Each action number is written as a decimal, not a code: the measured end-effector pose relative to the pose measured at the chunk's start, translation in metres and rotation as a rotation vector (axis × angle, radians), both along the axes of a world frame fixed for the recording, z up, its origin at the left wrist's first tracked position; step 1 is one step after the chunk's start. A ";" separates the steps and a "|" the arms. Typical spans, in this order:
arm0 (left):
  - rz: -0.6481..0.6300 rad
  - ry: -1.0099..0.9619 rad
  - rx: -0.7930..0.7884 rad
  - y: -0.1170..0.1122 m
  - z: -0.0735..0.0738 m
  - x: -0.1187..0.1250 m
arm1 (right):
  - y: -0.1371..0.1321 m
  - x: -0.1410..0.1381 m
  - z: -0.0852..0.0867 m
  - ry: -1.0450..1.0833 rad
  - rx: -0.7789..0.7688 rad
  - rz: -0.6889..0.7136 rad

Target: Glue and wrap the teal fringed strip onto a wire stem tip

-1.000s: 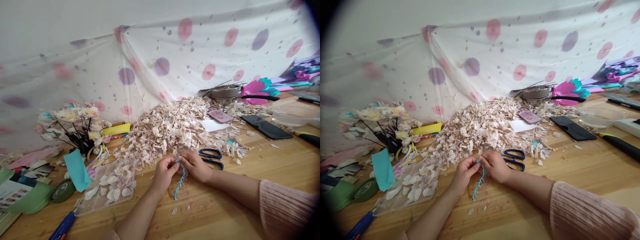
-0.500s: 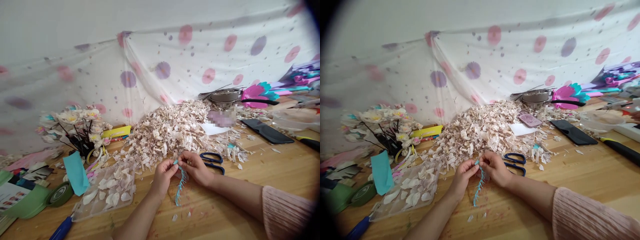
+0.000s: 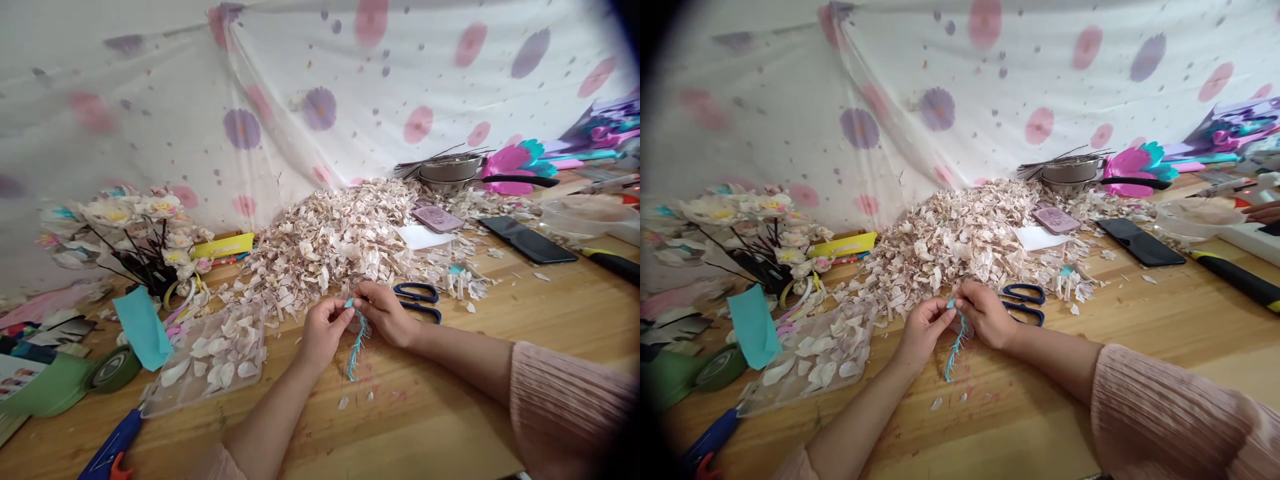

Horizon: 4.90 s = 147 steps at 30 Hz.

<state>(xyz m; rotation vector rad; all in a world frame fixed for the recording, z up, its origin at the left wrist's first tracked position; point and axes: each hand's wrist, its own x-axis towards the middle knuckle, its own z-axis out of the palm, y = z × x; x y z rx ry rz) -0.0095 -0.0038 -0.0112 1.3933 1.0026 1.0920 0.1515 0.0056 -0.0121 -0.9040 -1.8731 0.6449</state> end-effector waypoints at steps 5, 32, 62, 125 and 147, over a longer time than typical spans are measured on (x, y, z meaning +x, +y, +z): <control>0.050 0.131 0.123 0.000 -0.003 0.000 | 0.002 0.000 -0.001 -0.001 -0.057 0.024; -0.014 0.181 0.138 -0.001 -0.001 -0.001 | 0.000 -0.001 0.000 -0.075 0.040 -0.017; 0.146 -0.124 0.015 -0.003 0.007 0.000 | -0.001 -0.003 0.002 0.005 -0.018 -0.028; 0.086 -0.140 -0.062 -0.004 0.001 0.000 | 0.001 -0.005 0.001 0.052 -0.056 -0.028; 0.183 -0.240 -0.070 -0.003 -0.002 0.002 | 0.002 -0.004 -0.003 0.041 -0.160 0.016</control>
